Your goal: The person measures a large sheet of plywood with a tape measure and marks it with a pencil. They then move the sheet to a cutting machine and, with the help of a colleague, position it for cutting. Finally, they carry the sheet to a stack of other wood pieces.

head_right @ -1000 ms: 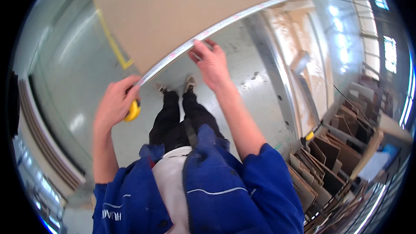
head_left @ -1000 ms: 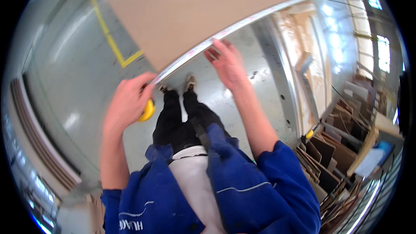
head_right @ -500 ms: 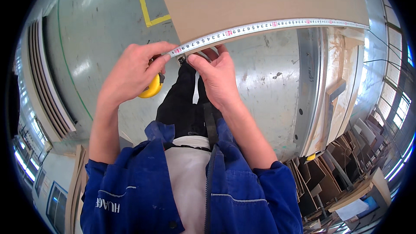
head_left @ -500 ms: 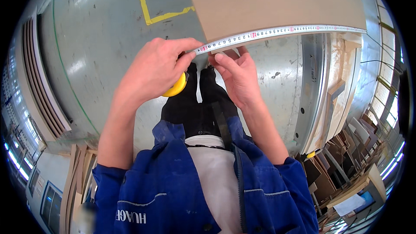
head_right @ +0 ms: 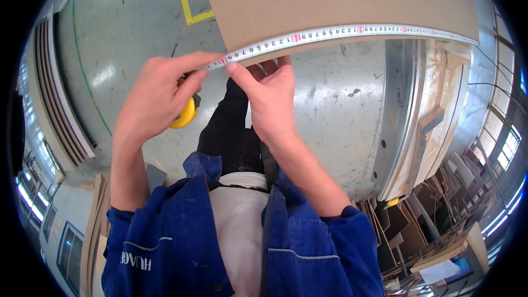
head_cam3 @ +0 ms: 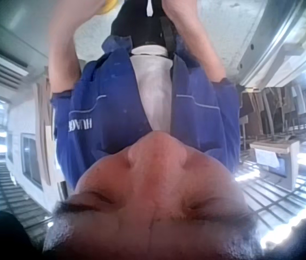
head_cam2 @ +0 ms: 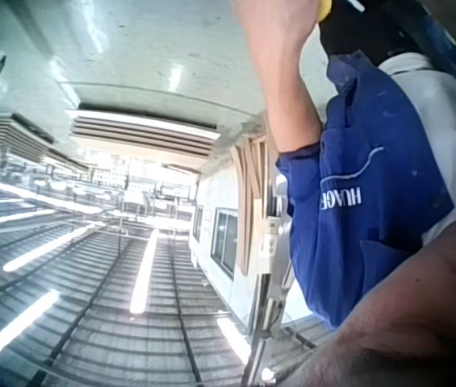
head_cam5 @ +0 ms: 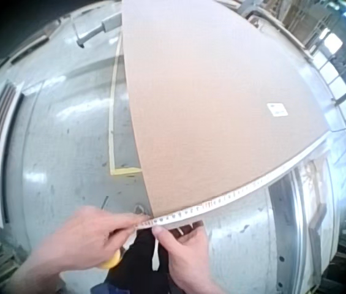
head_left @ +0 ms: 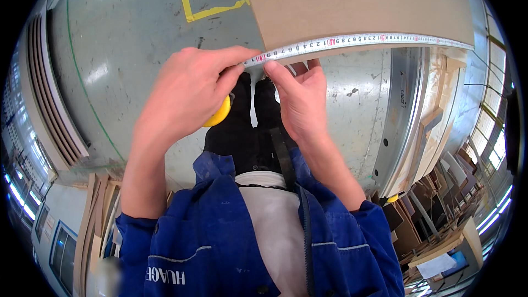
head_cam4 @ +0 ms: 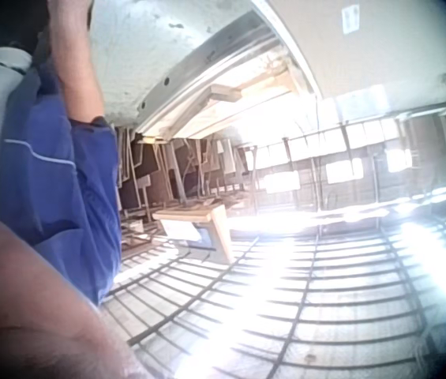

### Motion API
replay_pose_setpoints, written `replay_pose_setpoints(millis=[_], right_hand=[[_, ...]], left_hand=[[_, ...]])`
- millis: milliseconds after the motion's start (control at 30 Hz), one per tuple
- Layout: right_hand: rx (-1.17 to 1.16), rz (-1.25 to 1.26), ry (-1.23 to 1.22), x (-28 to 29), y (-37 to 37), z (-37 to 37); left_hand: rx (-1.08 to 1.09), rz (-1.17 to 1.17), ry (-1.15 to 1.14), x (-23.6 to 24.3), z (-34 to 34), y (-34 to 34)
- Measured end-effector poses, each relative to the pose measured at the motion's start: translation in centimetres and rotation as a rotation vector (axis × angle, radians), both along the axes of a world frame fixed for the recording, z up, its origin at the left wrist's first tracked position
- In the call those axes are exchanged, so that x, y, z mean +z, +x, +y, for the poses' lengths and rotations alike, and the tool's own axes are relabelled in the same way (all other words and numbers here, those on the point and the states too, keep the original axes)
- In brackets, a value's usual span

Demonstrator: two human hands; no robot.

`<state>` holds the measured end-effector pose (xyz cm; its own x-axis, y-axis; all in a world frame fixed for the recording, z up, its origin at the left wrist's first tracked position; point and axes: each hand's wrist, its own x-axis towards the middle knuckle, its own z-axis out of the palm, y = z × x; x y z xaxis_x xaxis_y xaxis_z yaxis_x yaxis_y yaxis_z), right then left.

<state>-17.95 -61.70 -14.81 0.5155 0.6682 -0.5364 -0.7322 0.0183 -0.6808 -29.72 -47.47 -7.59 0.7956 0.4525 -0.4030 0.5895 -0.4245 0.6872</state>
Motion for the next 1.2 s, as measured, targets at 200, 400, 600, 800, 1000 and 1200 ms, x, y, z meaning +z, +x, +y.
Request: replay_pose_setpoints(millis=[200,400,600,800,1000,1200], right_hand=[[0.080,-0.047,0.029,-0.8,0.5,-0.8],[0.067,-0.034,0.019,0.0,0.9,-1.1],[0.035,-0.014,0.023,0.1,0.8,-0.9],[0.020,0.048,0.014,0.0,1.1,-1.0],[-0.069,0.089,0.052,-0.4,2.4,-1.3],[-0.070,0.104,0.031,-0.5,3.5,-1.8]], left_hand=[[0.028,0.032,0.063,0.5,0.0,-1.5],[0.039,0.005,0.093,-0.1,-0.7,-2.5],[0.039,-0.028,0.108,-0.5,-0.7,-2.5],[0.037,-0.023,0.113,-0.4,-0.9,-2.7],[0.040,-0.032,0.121,-0.5,-0.9,-2.7],[0.039,-0.046,0.125,-0.6,-0.9,-2.7]])
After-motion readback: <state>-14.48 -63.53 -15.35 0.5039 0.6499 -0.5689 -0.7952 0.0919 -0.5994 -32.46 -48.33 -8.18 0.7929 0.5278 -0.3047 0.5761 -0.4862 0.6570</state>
